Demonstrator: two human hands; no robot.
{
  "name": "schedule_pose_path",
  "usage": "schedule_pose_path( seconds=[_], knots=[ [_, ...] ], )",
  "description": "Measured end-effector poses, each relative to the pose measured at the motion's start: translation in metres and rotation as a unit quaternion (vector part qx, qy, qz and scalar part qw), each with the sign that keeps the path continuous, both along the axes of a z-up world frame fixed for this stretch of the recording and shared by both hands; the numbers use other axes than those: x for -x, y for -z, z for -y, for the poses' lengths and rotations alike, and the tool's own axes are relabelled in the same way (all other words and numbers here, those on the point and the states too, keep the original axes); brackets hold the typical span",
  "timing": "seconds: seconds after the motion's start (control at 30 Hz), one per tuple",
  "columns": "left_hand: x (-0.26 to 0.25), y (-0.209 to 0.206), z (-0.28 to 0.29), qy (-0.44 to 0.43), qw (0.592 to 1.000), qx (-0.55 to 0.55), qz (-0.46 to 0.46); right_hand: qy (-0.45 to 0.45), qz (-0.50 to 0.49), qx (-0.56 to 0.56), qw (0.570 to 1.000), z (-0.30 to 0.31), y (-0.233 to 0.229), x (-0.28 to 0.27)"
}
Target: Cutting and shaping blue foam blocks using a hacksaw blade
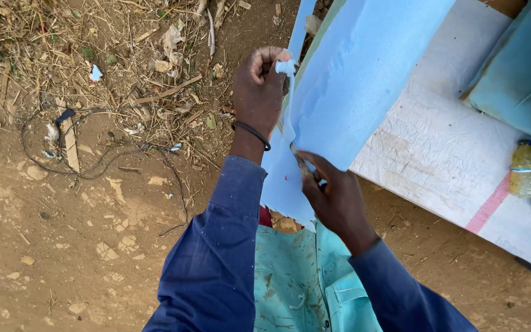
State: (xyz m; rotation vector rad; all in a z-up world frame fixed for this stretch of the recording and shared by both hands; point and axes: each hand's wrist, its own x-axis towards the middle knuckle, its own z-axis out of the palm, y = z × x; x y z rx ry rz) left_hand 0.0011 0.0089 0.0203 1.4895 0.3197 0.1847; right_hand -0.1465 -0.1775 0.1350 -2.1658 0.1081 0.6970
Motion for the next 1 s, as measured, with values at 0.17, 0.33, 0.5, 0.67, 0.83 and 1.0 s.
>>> schedule_pose_path(
  seconds=[0.17,0.33,0.5,0.67,0.83,1.0],
  knots=[
    [-0.011,-0.008,-0.003,-0.021,0.999,-0.005,0.038,-0.001,-0.037,-0.011,0.999,0.027,-0.027,0.034],
    [-0.009,-0.024,-0.008,-0.036,0.993,-0.078,0.083,0.053,-0.157,0.010,0.986,0.073,-0.056,0.098],
    [0.033,-0.057,-0.020,-0.054,0.994,-0.096,-0.014,-0.049,-0.020,0.053,0.997,0.029,-0.013,0.051],
    [0.118,-0.051,-0.034,0.007,0.953,-0.256,-0.160,-0.034,0.156,-0.053,0.986,-0.009,0.001,0.012],
    [0.175,-0.019,-0.025,0.071,0.934,-0.317,-0.147,-0.074,0.024,0.086,0.993,0.063,-0.038,0.086],
    [0.182,-0.012,-0.024,0.084,0.932,-0.313,-0.161,-0.024,-0.085,0.055,0.995,0.065,-0.046,0.089]
  ],
)
